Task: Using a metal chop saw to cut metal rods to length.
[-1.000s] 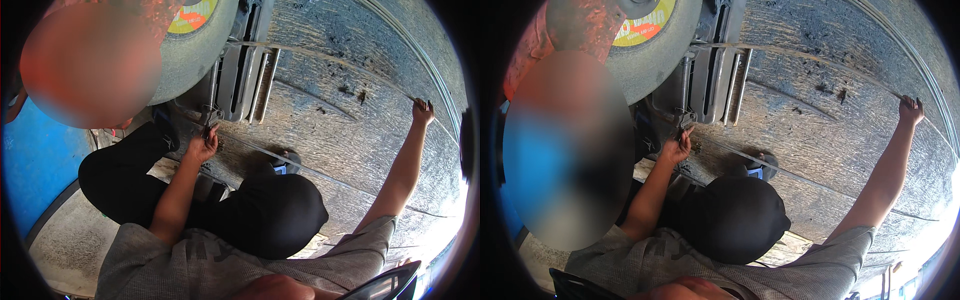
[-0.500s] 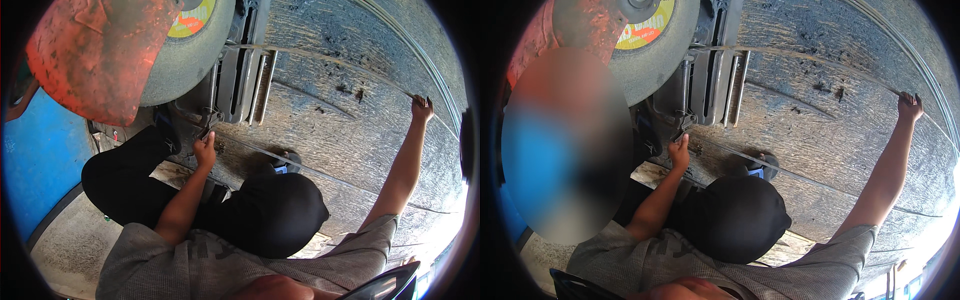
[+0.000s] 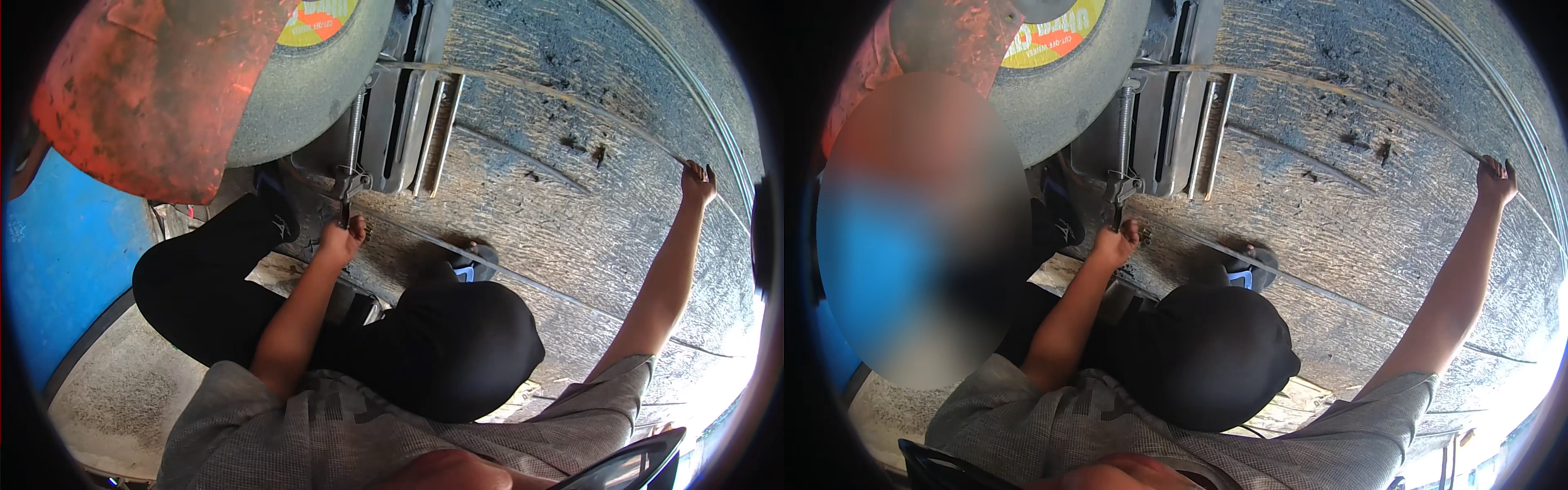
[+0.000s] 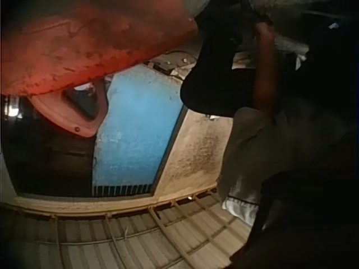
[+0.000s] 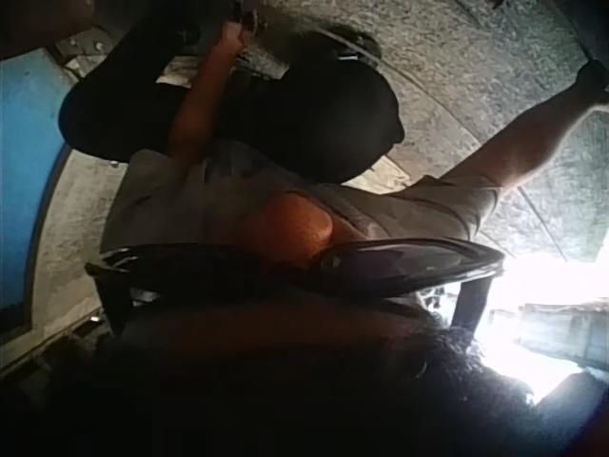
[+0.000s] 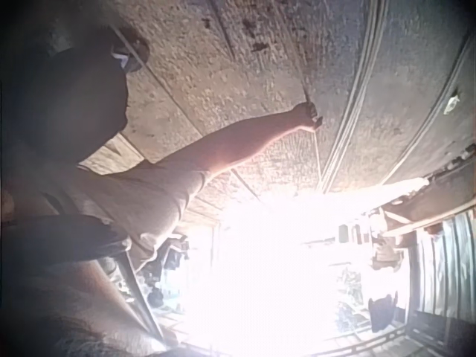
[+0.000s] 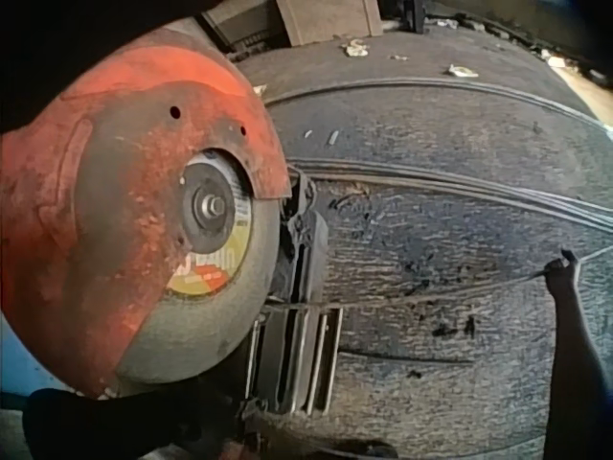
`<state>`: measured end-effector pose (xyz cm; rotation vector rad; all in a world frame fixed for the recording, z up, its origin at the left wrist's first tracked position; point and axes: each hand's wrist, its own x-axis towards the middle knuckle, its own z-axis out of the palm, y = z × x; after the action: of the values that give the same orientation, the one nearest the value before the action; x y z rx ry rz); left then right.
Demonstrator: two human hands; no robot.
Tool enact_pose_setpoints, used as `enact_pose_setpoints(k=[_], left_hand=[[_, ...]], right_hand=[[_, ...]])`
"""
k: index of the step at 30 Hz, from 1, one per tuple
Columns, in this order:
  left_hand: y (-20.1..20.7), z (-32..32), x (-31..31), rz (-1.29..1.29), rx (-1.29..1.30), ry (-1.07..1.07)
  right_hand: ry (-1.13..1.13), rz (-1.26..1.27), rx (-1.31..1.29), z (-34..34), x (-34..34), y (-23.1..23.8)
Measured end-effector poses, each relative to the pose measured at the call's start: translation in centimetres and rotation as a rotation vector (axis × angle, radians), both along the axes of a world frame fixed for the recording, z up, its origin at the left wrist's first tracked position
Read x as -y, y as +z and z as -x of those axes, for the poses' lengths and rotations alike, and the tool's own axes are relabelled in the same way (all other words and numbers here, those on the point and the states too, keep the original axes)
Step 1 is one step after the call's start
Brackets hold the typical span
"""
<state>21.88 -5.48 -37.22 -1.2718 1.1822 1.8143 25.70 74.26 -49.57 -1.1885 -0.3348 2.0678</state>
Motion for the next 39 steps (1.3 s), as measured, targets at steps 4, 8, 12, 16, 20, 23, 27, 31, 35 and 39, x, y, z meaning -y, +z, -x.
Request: enact_pose_setpoints(k=[4, 8, 12, 16, 20, 23, 27, 31, 35, 39], left_hand=[[1.2, -0.1, -1.8, 0.74, -0.323, -0.431], [1.5, 0.6, -1.3, 0.91, -0.635, -0.518], [1.1, 0.9, -2.6, 0.525, -0.306, -0.003], [-2.5, -0.9, 3.5, -0.318, -0.11, 0.406], [-2.3, -1.4, 2.3, 0.203, -0.148, 0.119], [1.0, -1.8, -4.9, 1.121, -0.854, -0.574], [0.2, -0.9, -0.3, 0.669, -0.337, -0.441], [0.7, -0.4, -1.9, 0.228, -0.019, 0.327], [3.9, -4.3, -7.7, 0.391, 0.012, -0.287], [5.6, 0.9, -20.6, 0.514, -1.347, -1.253]], right_hand=[[0.043, -0.051, -0.018, -0.4, -2.0, 0.1], [0.003, 0.019, -0.032, 0.8, 0.2, 0.0], [-0.004, -0.006, -0.014, 0.0, 0.2, 1.0], [0.023, 0.039, -0.051, 1.4, 0.9, 0.6], [0.0, 0.005, -0.056, 0.6, 0.7, 1.2], [-0.01, -0.023, -0.033, -0.5, 0.6, 1.7], [-0.003, 0.024, -0.034, 0.8, 2.0, 2.1], [-0.03, 0.008, -0.036, 1.0, 3.3, 3.7], [-0.084, -0.022, -0.015, 0.1, 3.2, 6.2], [0.058, -0.719, 0.317, -4.2, -0.7, 2.1]])
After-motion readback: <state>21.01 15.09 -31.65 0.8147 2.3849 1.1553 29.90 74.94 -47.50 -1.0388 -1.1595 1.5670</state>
